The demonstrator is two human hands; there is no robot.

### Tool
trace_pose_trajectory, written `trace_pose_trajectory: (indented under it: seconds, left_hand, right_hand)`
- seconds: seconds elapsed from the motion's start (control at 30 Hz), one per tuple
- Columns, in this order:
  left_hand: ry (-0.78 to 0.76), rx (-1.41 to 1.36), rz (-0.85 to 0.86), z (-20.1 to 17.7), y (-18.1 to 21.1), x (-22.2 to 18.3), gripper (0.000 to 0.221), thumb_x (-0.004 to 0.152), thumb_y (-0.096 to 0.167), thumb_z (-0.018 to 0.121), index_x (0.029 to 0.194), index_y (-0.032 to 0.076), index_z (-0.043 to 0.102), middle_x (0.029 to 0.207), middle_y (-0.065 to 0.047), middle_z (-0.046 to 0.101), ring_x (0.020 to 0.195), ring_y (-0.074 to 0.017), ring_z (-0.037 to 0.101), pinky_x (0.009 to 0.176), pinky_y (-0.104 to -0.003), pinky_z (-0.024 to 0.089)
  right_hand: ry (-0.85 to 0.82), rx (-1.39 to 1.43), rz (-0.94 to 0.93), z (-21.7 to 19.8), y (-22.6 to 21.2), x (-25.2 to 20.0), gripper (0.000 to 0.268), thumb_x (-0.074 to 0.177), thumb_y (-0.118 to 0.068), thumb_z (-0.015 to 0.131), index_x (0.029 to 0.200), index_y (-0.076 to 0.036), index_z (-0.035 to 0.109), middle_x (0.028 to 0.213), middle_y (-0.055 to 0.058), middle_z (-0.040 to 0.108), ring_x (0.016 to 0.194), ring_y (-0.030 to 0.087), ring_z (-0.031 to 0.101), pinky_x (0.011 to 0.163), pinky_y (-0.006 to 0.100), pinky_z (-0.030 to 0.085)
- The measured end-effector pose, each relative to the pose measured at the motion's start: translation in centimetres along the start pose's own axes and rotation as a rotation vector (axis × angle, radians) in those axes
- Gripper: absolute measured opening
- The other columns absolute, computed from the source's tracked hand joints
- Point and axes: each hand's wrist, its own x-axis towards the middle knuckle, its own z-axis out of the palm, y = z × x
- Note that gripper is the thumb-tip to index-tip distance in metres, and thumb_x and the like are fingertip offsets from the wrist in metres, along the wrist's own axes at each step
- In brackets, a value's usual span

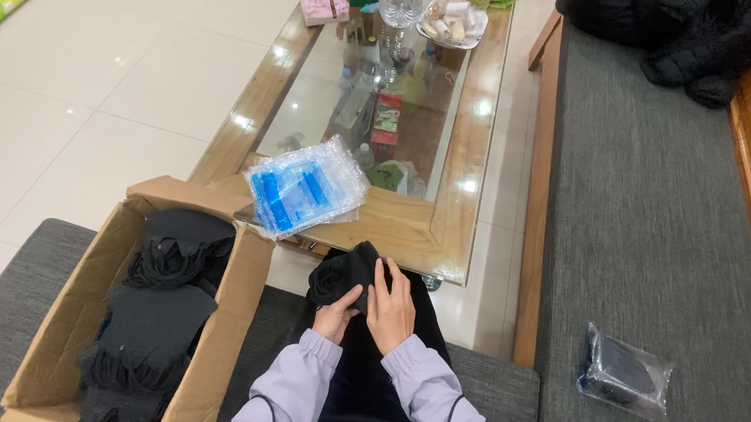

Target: Taking face masks out of a box and arranging them on a table for inspection or packaging

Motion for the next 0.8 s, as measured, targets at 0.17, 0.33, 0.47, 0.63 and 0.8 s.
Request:
trace_pose_trajectory:
  seconds: [0.17,0.33,0.47,0.63,0.8]
  left_hand:
    - [-0.015,-0.005,0.025,0.4,0.3,-0.5,0.071,0.076,0.000,0.094,0.140,0.000,0.062,0.139,-0.027,0.061,0.125,-0.0432,0.061,0.102,-0.060,0.051]
    - [-0.054,0.047,-0.002,0.2,1.0,-1.6,0.081,0.072,0.005,0.098,0.142,-0.002,0.058,0.144,-0.028,0.057,0.131,-0.0453,0.055,0.105,-0.062,0.047]
    - [-0.042,0.033,-0.042,0.5,1.6,-2.1,0.080,0.068,-0.002,0.098,0.138,-0.008,0.059,0.141,-0.031,0.059,0.127,-0.0487,0.058,0.104,-0.064,0.046]
    - [-0.014,-0.046,0.003,1.7,3.1,-3.9,0.076,0.072,-0.006,0.092,0.139,-0.008,0.056,0.144,-0.034,0.055,0.133,-0.0510,0.052,0.110,-0.065,0.040]
    - [-0.027,-0.031,-0.015,2.5,4.1,-4.9,0.078,0.076,-0.005,0.090,0.143,-0.010,0.051,0.153,-0.033,0.046,0.142,-0.0501,0.041,0.116,-0.064,0.032]
  right_hand:
    - [0.173,-0.017,-0.069,1.2,0.8,-0.2,0.015,0.098,-0.017,0.063,0.112,-0.015,0.069,0.099,0.000,0.053,0.092,0.023,0.057,0.080,0.032,0.051]
    - [0.171,0.063,0.013,1.7,1.1,-0.7,0.010,0.100,-0.020,0.065,0.108,-0.017,0.070,0.080,-0.001,0.064,0.081,0.020,0.067,0.076,0.031,0.055]
    - [0.172,0.159,0.112,1.5,2.1,0.2,0.014,0.104,-0.024,0.060,0.112,-0.015,0.067,0.083,0.006,0.071,0.081,0.029,0.070,0.073,0.038,0.057]
    - [0.395,0.683,0.573,3.0,9.1,1.7,0.015,0.098,-0.022,0.075,0.105,-0.010,0.070,0.078,0.011,0.073,0.074,0.018,0.065,0.067,0.035,0.053]
    - [0.382,0.621,0.754,1.7,15.6,2.5,0.017,0.095,-0.022,0.077,0.108,-0.013,0.071,0.073,0.001,0.070,0.065,0.013,0.061,0.064,0.031,0.053]
